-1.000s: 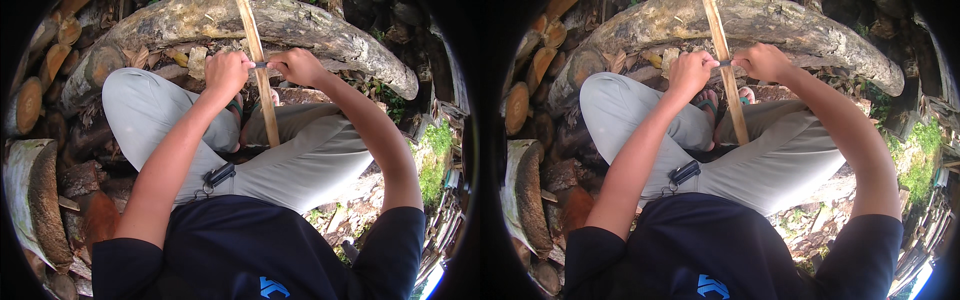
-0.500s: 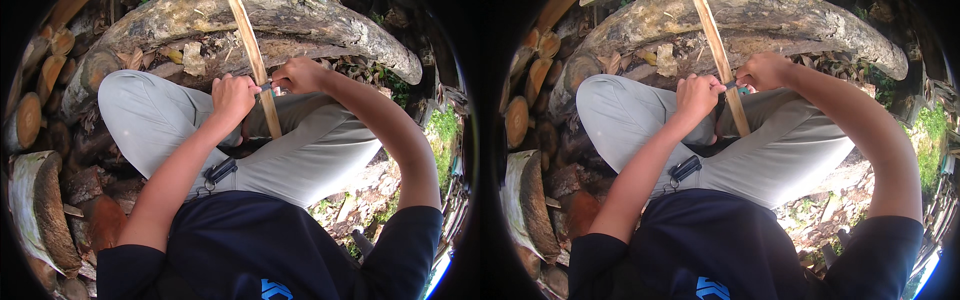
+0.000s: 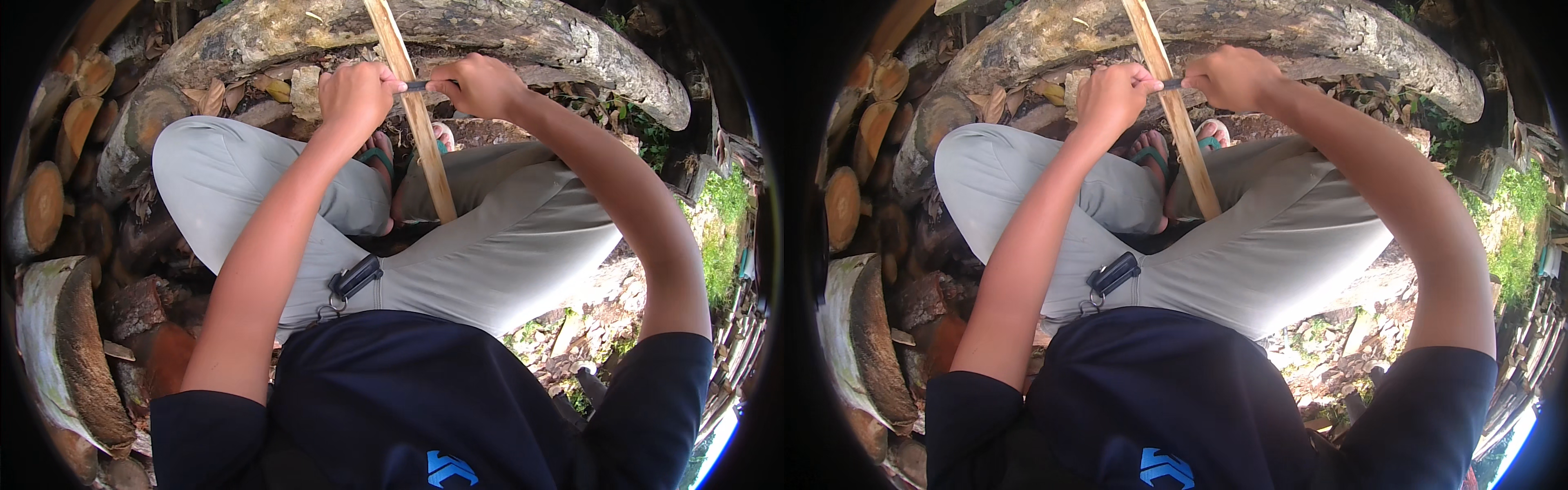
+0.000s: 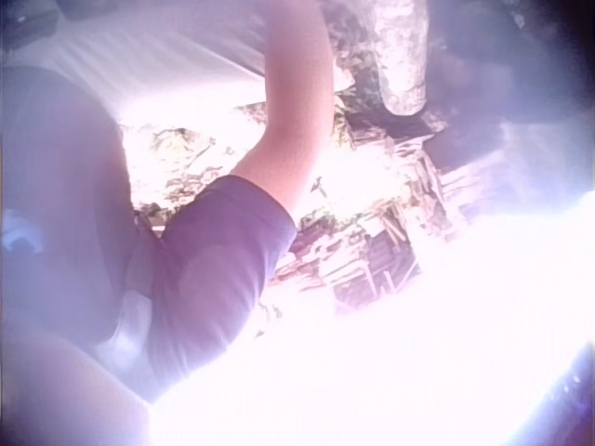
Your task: The person sits on the ground and uses a knife to shave a long thin piece of wood, removing thin strips along its length. The person repeatedly adjusts the wood and continues shaving until the end of the clip.
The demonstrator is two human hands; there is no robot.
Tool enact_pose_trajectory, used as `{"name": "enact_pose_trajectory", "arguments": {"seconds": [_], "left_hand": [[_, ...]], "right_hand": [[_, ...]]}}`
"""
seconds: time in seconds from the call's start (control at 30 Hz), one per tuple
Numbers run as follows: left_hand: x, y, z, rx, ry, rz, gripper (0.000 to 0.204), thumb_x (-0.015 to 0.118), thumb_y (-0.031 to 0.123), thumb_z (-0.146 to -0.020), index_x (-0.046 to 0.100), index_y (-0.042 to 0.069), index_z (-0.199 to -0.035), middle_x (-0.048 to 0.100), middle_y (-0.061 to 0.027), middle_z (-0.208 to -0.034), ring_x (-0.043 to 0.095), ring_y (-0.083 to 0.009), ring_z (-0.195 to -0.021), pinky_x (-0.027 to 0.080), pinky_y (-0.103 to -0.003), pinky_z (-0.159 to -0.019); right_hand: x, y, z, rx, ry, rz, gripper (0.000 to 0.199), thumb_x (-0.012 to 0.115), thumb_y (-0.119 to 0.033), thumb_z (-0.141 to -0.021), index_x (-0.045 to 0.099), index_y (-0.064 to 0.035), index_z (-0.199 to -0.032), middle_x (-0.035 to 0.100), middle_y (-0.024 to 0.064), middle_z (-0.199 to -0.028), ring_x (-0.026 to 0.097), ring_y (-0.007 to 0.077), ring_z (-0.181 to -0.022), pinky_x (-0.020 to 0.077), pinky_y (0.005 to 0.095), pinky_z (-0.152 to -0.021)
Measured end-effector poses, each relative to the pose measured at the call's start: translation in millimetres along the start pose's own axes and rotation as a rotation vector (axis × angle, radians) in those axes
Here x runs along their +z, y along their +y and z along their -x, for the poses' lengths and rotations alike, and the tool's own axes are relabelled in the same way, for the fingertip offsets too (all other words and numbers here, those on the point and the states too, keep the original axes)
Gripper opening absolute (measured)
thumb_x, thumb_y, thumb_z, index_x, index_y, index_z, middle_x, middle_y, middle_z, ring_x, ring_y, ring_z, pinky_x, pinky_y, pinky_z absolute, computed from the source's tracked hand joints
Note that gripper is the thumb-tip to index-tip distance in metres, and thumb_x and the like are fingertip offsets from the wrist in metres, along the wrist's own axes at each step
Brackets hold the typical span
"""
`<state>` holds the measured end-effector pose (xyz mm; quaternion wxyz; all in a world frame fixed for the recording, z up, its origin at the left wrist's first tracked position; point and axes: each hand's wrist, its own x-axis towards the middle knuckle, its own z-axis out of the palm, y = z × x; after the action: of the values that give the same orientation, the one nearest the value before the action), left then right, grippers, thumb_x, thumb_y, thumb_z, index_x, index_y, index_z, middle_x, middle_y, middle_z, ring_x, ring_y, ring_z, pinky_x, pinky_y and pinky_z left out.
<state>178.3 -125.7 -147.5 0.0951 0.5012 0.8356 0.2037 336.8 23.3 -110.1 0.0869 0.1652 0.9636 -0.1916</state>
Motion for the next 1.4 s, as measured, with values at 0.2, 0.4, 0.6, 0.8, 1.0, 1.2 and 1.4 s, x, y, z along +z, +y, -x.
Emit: {"name": "enact_pose_trajectory", "arguments": {"seconds": [0.2, 0.4, 0.6, 0.8, 1.0, 1.2, 1.4], "left_hand": [[15.4, 16.5, 71.3, -0.026, -0.005, 0.016, 0.021, 0.076, 0.034, -0.086, 0.078, 0.014, -0.085, 0.073, -0.0046, -0.074, 0.065, -0.0279, -0.081, 0.047, -0.043, -0.078], [18.0, 18.2, 71.4, -0.083, -0.029, 0.050, 0.020, 0.075, 0.034, -0.086, 0.077, 0.014, -0.085, 0.073, -0.0044, -0.076, 0.064, -0.0274, -0.082, 0.044, -0.042, -0.079], [17.2, 17.2, 80.0, -0.125, -0.169, 0.066, 0.020, 0.075, 0.036, -0.087, 0.078, 0.016, -0.085, 0.072, -0.0035, -0.074, 0.064, -0.0260, -0.083, 0.044, -0.041, -0.080], [4.7, 9.5, 54.4, -0.097, -0.049, 0.070, 0.020, 0.078, 0.037, -0.082, 0.079, 0.017, -0.081, 0.072, -0.0060, -0.074, 0.065, -0.0269, -0.084, 0.043, -0.043, -0.076], [9.8, 13.3, 69.1, -0.014, -0.147, 0.030, 0.022, 0.075, 0.038, -0.085, 0.079, 0.016, -0.085, 0.072, -0.0083, -0.076, 0.066, -0.0284, -0.085, 0.048, -0.043, -0.078], [30.3, 27.0, 125.1, 0.022, -0.194, 0.061, 0.019, 0.075, 0.035, -0.086, 0.078, 0.017, -0.084, 0.072, -0.0073, -0.078, 0.065, -0.0273, -0.085, 0.044, -0.042, -0.075], [16.2, 11.6, 76.9, 0.039, 0.036, 0.088, 0.019, 0.073, 0.033, -0.088, 0.075, 0.015, -0.084, 0.071, -0.0033, -0.072, 0.064, -0.0275, -0.081, 0.044, -0.043, -0.074]], "right_hand": [[15.3, -5.1, 27.1, -0.184, -0.110, -0.014, 0.015, 0.062, -0.021, -0.093, 0.074, -0.0134, -0.096, 0.073, 0.0122, -0.083, 0.071, 0.0338, -0.079, 0.0559, 0.0468, -0.072], [4.5, -9.3, 21.6, -0.159, -0.231, -0.014, 0.019, 0.059, -0.021, -0.095, 0.074, -0.0146, -0.104, 0.076, 0.0054, -0.090, 0.072, 0.0295, -0.085, 0.0567, 0.0446, -0.078], [13.3, -7.7, 25.8, -0.242, -0.242, -0.015, 0.012, 0.064, -0.020, -0.092, 0.074, -0.0137, -0.094, 0.073, 0.0108, -0.080, 0.070, 0.0329, -0.077, 0.0546, 0.0468, -0.071], [3.4, -11.5, 9.1, -0.112, -0.239, 0.025, 0.021, 0.057, -0.025, -0.097, 0.074, -0.0136, -0.104, 0.076, 0.0052, -0.090, 0.072, 0.0276, -0.087, 0.0562, 0.0437, -0.077], [12.0, -10.3, 25.0, -0.153, -0.213, -0.019, 0.018, 0.062, -0.025, -0.094, 0.075, -0.0139, -0.100, 0.075, 0.0065, -0.086, 0.072, 0.0297, -0.084, 0.0563, 0.0443, -0.075], [11.5, -28.3, 46.9, -0.291, -0.430, 0.090, 0.019, 0.063, -0.025, -0.093, 0.077, -0.0158, -0.101, 0.074, 0.0094, -0.089, 0.071, 0.0334, -0.088, 0.0567, 0.0450, -0.081], [8.3, -18.0, 30.0, -0.120, -0.190, 0.025, 0.018, 0.061, -0.025, -0.092, 0.076, -0.0172, -0.097, 0.074, 0.0107, -0.088, 0.071, 0.0336, -0.087, 0.0560, 0.0459, -0.079]]}}
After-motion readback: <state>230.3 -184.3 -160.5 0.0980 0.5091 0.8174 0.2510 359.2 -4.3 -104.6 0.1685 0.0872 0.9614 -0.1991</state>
